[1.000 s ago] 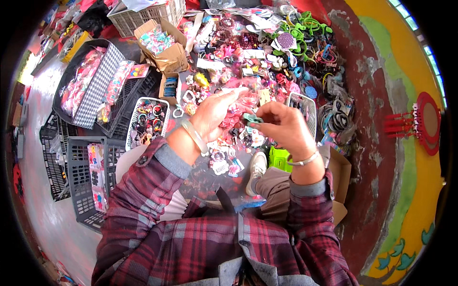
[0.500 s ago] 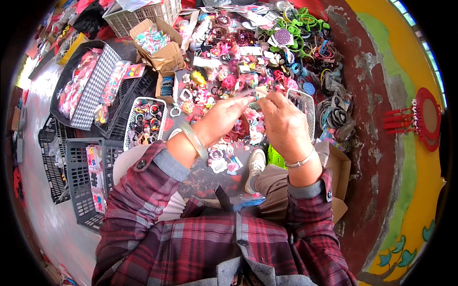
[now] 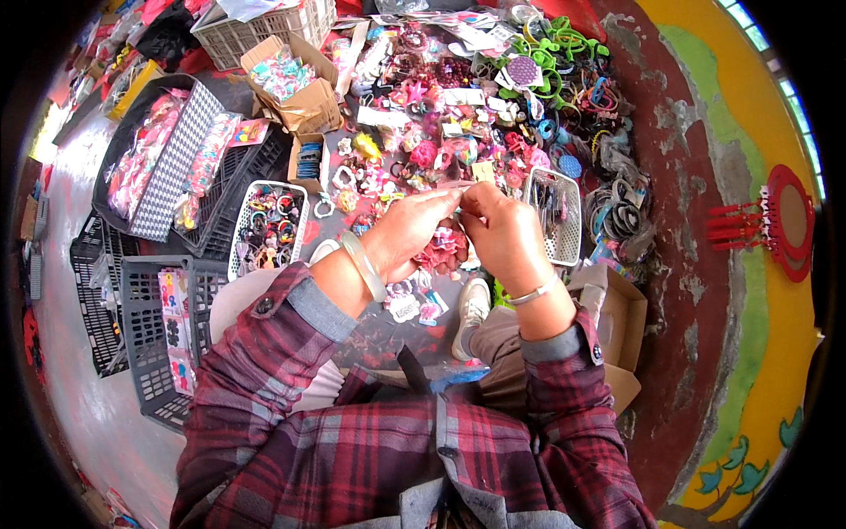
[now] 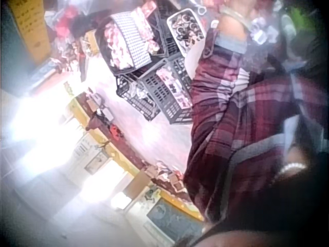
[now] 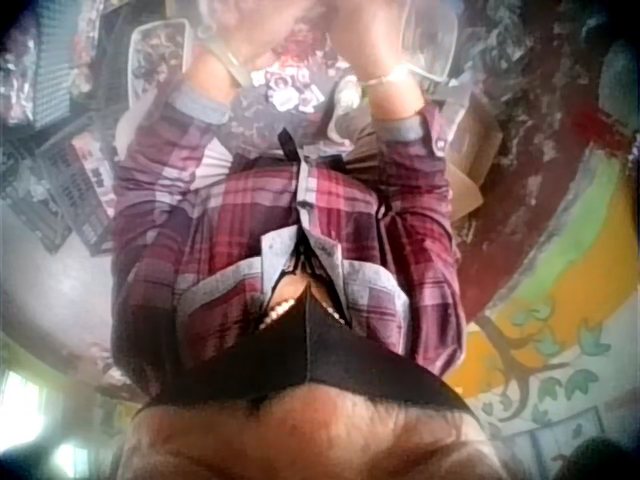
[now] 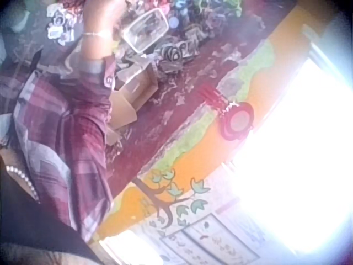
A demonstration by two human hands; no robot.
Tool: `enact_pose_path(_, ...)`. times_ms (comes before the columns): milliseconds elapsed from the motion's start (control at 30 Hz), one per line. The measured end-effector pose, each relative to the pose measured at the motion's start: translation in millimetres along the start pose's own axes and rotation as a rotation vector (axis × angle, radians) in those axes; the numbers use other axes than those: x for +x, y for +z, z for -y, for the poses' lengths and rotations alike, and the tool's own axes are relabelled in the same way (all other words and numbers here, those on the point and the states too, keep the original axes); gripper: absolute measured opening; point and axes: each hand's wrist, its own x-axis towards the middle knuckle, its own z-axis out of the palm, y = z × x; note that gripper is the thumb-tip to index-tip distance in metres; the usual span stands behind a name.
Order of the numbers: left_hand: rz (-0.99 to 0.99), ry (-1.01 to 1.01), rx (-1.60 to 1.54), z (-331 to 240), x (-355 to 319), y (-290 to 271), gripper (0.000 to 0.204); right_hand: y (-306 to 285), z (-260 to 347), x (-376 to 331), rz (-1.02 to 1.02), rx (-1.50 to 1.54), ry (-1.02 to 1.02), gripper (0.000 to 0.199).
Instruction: The person sits on the floor surrounded by baskets of hair accessories and sorts them by hand. They pick up small plastic bags containing hair clips, open them, and place the contents into a cardboard box.
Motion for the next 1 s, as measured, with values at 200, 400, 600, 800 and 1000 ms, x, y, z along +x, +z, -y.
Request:
enact_pose_path(200,0.021,0.057,0.135,-12,-4,-2,0.04,-46,11,-1,0.075,0.222,0.161,0.013)
enact_pose_path(400,0.054,0.049,0.068,-16,-6,1,0.042,-62,-18,0,-0.025,0.181,0.171,0.026)
enact_pose_path(600,0.196,-0.022,-0.306,-29,-11,2,0.042,-50,-38,7,0.263,0.385,0.146,0.068)
enact_pose_path(800,0.404,-0.002,-0.414,-26,-6,-11,0.041,-23,-37,8,0.303,0.595,0.139,0.036)
enact_pose_path(1000,0.155,0.111,-0.258,-41,-8,-15,0.042,-21,-38,11,0.262,0.949,0.18,0.02)
